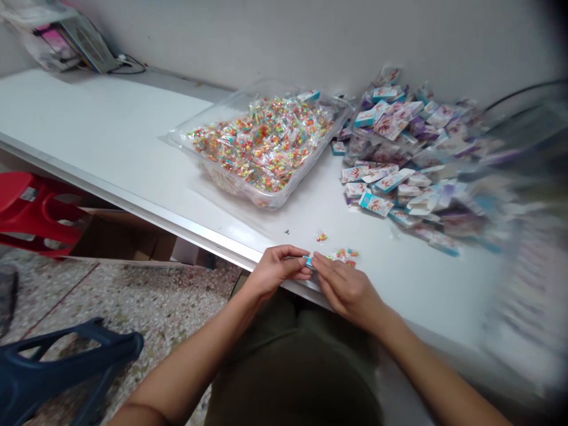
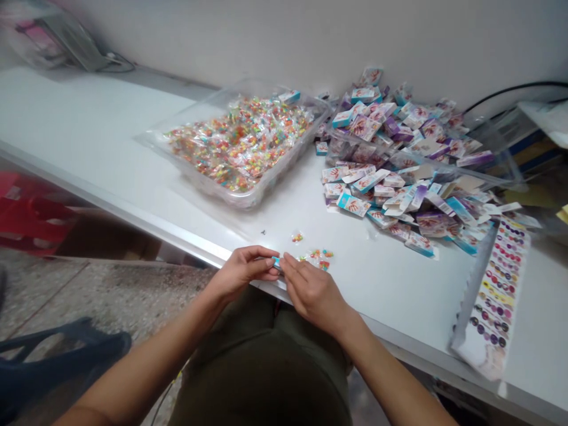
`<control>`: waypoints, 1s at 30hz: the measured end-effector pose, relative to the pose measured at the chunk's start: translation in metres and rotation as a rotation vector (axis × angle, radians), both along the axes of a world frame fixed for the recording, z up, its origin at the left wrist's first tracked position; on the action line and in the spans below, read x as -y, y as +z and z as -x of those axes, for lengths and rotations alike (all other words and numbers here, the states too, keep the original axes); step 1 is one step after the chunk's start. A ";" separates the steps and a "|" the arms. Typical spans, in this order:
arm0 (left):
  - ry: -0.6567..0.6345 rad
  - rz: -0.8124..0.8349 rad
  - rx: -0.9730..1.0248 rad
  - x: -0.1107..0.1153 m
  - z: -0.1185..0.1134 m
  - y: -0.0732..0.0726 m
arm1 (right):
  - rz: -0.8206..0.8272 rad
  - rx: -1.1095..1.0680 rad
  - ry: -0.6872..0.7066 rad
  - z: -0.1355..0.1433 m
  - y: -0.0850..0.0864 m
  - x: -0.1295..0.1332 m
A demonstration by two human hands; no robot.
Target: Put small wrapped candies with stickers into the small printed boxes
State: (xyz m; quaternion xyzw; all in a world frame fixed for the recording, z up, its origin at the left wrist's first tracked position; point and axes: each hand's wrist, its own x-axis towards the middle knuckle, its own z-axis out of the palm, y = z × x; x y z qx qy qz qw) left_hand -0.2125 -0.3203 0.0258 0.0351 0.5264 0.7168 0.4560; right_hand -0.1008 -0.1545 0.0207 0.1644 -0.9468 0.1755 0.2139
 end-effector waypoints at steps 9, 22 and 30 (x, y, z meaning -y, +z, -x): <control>-0.073 -0.027 -0.377 0.003 -0.003 -0.022 | 0.027 -0.098 -0.091 -0.003 -0.018 0.010; 0.011 0.194 -1.161 -0.002 -0.012 -0.031 | 0.210 0.043 -0.155 0.004 -0.015 0.009; 0.040 0.200 -1.268 -0.006 -0.014 -0.040 | 0.261 0.214 -0.171 0.002 -0.010 0.003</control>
